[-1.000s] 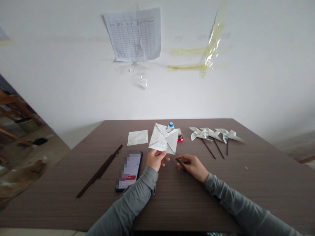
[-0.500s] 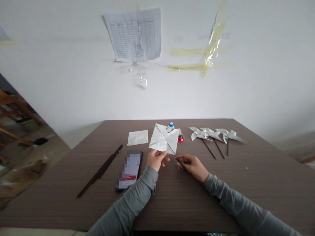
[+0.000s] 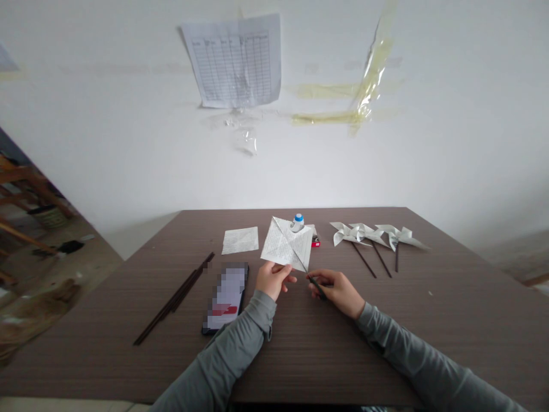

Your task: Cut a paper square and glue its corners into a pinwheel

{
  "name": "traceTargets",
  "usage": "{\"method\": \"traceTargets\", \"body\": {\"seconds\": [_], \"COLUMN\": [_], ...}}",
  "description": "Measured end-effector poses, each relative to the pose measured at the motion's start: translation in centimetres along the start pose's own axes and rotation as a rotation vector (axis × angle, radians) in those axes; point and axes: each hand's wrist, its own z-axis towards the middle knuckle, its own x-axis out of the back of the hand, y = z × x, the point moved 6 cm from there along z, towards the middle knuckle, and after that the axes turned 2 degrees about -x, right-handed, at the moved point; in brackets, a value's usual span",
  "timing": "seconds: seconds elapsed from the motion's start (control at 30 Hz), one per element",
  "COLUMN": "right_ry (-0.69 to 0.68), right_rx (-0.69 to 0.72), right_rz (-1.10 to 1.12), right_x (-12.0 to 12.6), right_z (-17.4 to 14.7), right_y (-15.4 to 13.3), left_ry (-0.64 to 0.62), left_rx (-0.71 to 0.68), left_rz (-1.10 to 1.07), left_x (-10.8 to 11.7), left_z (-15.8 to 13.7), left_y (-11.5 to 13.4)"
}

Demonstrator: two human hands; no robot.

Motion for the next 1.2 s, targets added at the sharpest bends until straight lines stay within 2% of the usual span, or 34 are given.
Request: {"method": "traceTargets", "body": {"seconds": [0.1,0.27,0.43,0.63,0.73,0.83,0.97,1.07,1.2], "right_ry": [-0.007,-0.005,-0.073,-0.116,-0.01,0.184,0.441,0.478,0.406], "right_rx": [-0.002,-0.01,-0.011,0.074,0.158,0.222,0.215,0.158,0.113], "right_rz": [-0.007,-0.008,-0.011,-0.07,-0.094,-0.095,-0.095,-0.068,-0.034], "right_x": [-0.1,-0.1,-0.1,0.9,2.3,4.4,7.0,7.5,6.9], "right_z": [-0.1,0.1,0.1,-0.2,-0.2,-0.2,0.1,0.9,1.8], "right_y": [-0.3,-0.1,0.7,0.3,-0.4,-0.7,0.1,1.3,2.6], "left_ry": [0.065,0.024,0.094,0.15,0.118,0.043,-0.101,-0.183,-0.221], "left_rx": [0.076,0.095,0.065,0.001,-0.015,-0.013,0.024,0.056,0.066], "left_rz": [0.017,-0.009,0.0,-0.016,-0.002,0.033,0.092,0.125,0.148], "left_x": [0.0,-0.1,0.6,1.8,1.9,1.6,0.7,0.1,-0.2], "left_z": [-0.2,-0.9,-0.7,-0.1,0.2,0.3,0.2,-0.1,-0.2], "left_y": [0.2,1.5,2.0,2.6,2.7,2.4,1.8,1.3,1.0]}}
